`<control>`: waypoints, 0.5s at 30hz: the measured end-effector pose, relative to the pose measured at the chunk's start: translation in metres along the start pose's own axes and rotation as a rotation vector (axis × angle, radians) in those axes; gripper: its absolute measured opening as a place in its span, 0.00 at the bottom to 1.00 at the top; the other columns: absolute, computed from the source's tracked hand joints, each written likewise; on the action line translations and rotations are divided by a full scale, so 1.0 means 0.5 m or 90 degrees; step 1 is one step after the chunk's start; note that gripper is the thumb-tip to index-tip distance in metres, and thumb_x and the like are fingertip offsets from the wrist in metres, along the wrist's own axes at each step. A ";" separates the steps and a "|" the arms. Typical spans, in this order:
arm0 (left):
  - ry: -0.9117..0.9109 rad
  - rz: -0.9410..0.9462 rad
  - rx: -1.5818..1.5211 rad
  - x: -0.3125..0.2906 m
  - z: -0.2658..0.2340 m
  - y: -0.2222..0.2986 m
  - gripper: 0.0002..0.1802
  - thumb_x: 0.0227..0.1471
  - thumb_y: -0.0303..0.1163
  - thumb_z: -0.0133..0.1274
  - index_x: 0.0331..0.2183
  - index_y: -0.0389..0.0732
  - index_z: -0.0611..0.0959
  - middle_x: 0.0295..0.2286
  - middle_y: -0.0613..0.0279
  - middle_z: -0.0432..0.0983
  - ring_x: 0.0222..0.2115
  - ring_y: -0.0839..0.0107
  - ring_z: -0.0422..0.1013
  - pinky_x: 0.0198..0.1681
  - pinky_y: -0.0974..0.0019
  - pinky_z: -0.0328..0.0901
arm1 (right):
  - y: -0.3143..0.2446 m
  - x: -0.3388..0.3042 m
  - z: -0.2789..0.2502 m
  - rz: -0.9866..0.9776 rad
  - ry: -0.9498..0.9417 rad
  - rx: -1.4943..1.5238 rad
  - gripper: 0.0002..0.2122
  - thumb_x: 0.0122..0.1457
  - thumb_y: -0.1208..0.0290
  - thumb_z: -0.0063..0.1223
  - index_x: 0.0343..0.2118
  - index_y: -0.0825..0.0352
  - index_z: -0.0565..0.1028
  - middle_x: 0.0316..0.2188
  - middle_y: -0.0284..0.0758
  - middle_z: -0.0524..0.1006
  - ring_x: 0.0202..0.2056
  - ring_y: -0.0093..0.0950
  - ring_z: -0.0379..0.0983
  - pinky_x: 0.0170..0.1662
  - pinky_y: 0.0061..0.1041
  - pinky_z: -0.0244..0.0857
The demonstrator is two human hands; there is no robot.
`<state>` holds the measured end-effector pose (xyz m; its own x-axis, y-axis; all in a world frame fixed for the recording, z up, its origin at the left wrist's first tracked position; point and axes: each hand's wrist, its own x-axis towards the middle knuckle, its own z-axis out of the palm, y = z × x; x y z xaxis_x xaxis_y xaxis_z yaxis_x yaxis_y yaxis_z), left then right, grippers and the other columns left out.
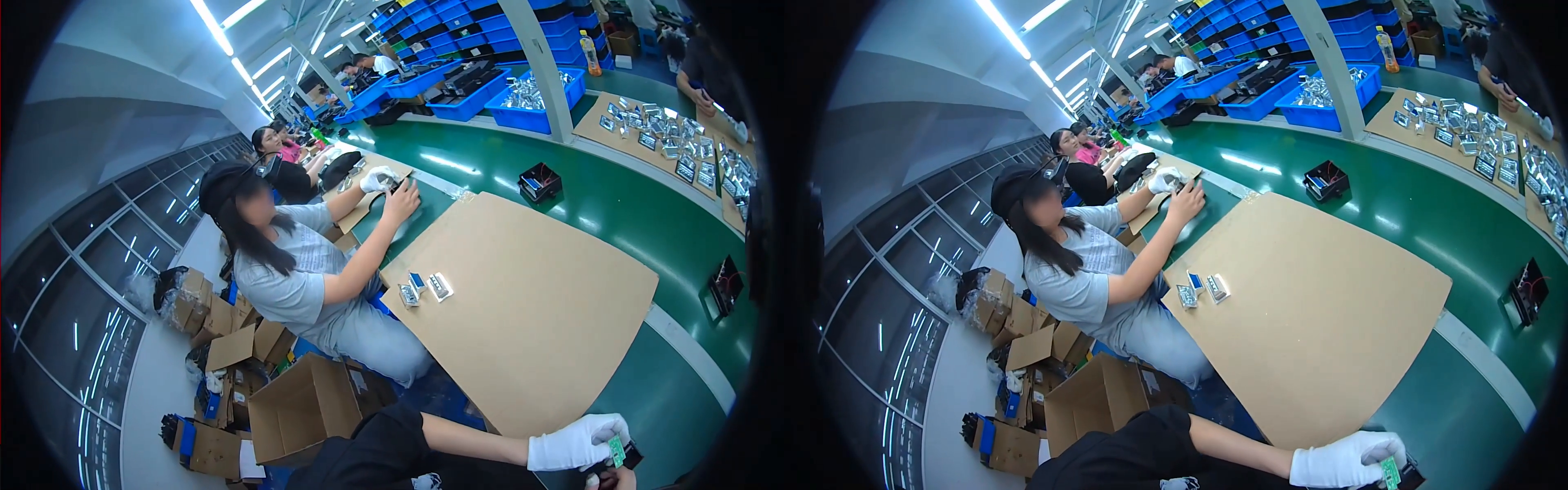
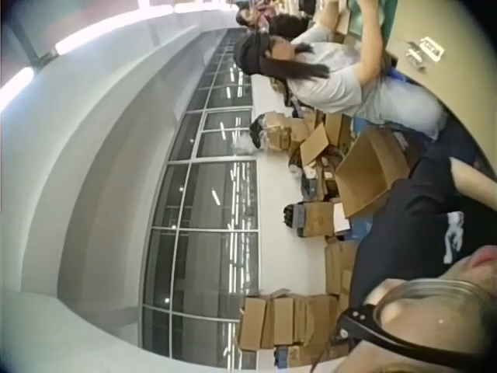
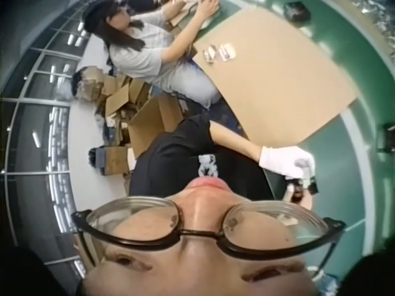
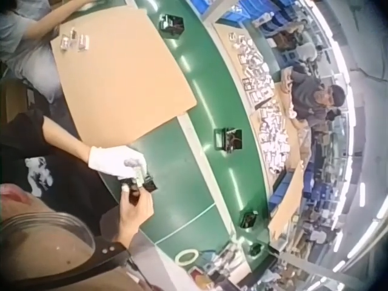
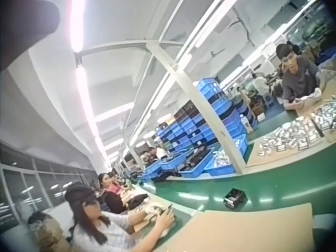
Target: Assemble small electronic components into a black plastic housing on an assembly line.
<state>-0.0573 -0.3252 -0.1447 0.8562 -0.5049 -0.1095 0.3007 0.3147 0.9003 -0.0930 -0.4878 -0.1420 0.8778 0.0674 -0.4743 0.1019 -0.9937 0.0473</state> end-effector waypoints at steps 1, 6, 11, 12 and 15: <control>0.003 0.055 0.009 0.002 0.007 -0.020 0.11 0.60 0.22 0.47 0.44 0.37 0.78 0.33 0.62 0.77 0.24 0.77 0.66 0.27 0.74 0.64 | -0.020 0.005 -0.003 0.041 -0.006 -0.052 0.14 0.67 0.66 0.57 0.50 0.70 0.80 0.40 0.45 0.83 0.38 0.40 0.81 0.44 0.33 0.76; -0.014 0.051 0.032 -0.002 0.012 -0.050 0.12 0.56 0.19 0.46 0.41 0.36 0.79 0.33 0.61 0.77 0.23 0.76 0.65 0.27 0.74 0.63 | -0.146 0.034 0.002 0.228 -0.037 -0.307 0.17 0.66 0.64 0.57 0.52 0.71 0.79 0.42 0.46 0.82 0.39 0.39 0.80 0.45 0.33 0.75; -0.060 0.062 0.054 0.000 0.033 0.036 0.11 0.54 0.19 0.45 0.39 0.36 0.80 0.32 0.61 0.77 0.22 0.74 0.65 0.26 0.74 0.63 | -0.222 0.023 0.004 0.423 -0.088 -0.553 0.20 0.66 0.62 0.57 0.55 0.73 0.77 0.43 0.47 0.82 0.40 0.38 0.80 0.45 0.33 0.75; -0.071 0.059 0.049 -0.001 0.037 0.045 0.11 0.54 0.19 0.45 0.39 0.36 0.80 0.32 0.61 0.77 0.22 0.74 0.65 0.26 0.74 0.63 | -0.203 0.000 -0.008 0.432 -0.096 -0.553 0.20 0.66 0.62 0.57 0.55 0.73 0.77 0.43 0.47 0.82 0.40 0.38 0.80 0.45 0.33 0.75; -0.107 -0.068 0.003 -0.013 0.009 0.072 0.10 0.55 0.22 0.47 0.38 0.36 0.80 0.31 0.63 0.77 0.23 0.73 0.65 0.28 0.72 0.63 | -0.073 -0.095 -0.085 0.222 0.157 0.181 0.22 0.66 0.62 0.55 0.58 0.72 0.75 0.44 0.47 0.81 0.41 0.37 0.80 0.45 0.32 0.75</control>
<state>-0.0538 -0.3142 -0.1099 0.7373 -0.6622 -0.1338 0.3847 0.2487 0.8889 -0.1185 -0.4511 -0.0838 0.9247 -0.2877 -0.2492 -0.3183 -0.9435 -0.0919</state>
